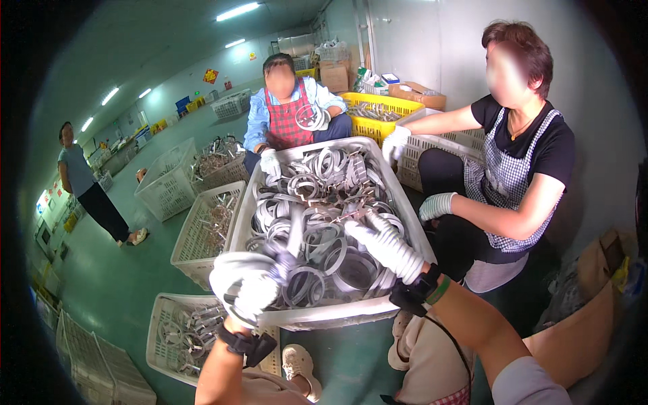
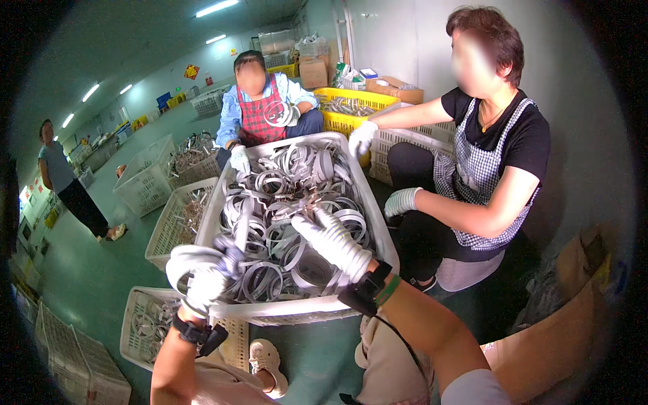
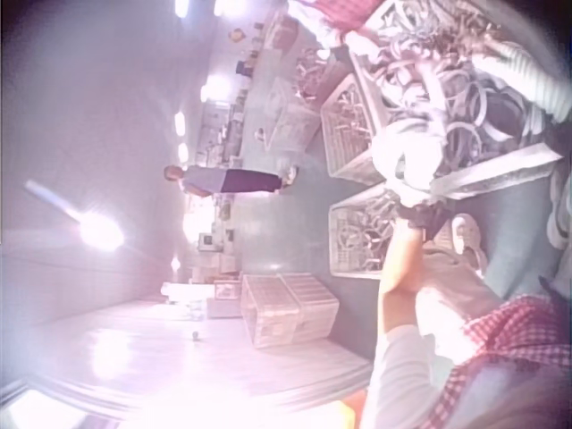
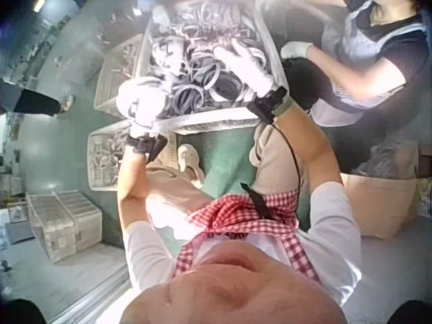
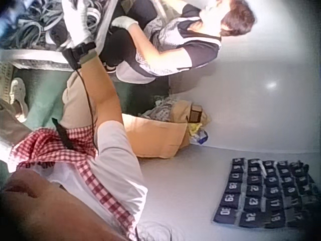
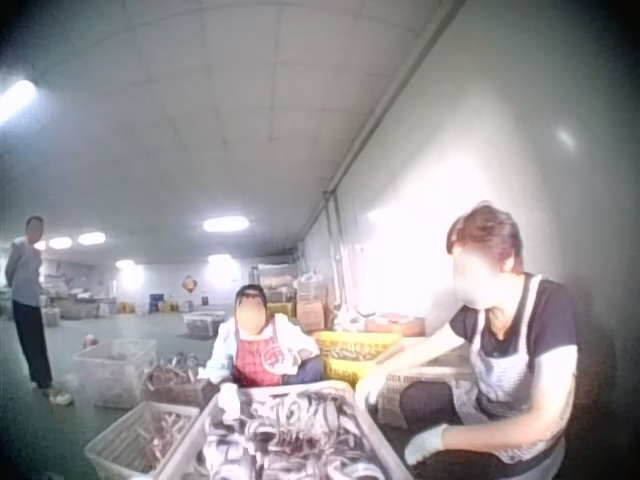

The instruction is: Sorting and inspecting circular metal rings from a large central bin into smaller plastic containers.

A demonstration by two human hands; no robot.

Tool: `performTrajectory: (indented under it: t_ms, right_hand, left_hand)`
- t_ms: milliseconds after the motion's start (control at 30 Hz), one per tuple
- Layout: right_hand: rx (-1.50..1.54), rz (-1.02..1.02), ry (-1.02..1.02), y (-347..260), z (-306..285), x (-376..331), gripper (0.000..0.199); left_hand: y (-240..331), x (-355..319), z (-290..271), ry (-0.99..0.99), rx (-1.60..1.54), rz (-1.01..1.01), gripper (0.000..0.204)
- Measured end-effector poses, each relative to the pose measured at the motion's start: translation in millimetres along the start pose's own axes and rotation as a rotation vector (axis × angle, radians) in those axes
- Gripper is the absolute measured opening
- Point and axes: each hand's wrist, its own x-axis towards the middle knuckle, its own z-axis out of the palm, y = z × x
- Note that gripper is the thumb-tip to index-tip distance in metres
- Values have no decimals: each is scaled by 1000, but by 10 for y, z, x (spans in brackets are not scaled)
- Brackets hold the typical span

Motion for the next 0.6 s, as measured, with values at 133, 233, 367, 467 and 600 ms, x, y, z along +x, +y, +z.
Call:
performTrajectory:
  t_ms: [133, 233, 367, 467, 600]
  right_hand:
    - [-642, -217, -96, -270, -36, -113, 23]
    - [-666, -472, -130, 28, -189, -125, 24]
    - [-880, -490, -270, -208, -171, -193, 27]
    - [-883, -565, -202, -201, -208, -210, 27]
    - [-844, -471, -221, -196, -218, -227, 27]
  left_hand:
    - [93, 160, -162, 6, -1117, -180, 16]
    - [175, 216, -159, 36, -1245, -216, 17]
    - [200, 179, -219, -25, -1268, -216, 15]
    - [302, 174, -229, -62, -1206, -226, 14]
    - [381, 114, -271, -64, -1011, -196, 15]
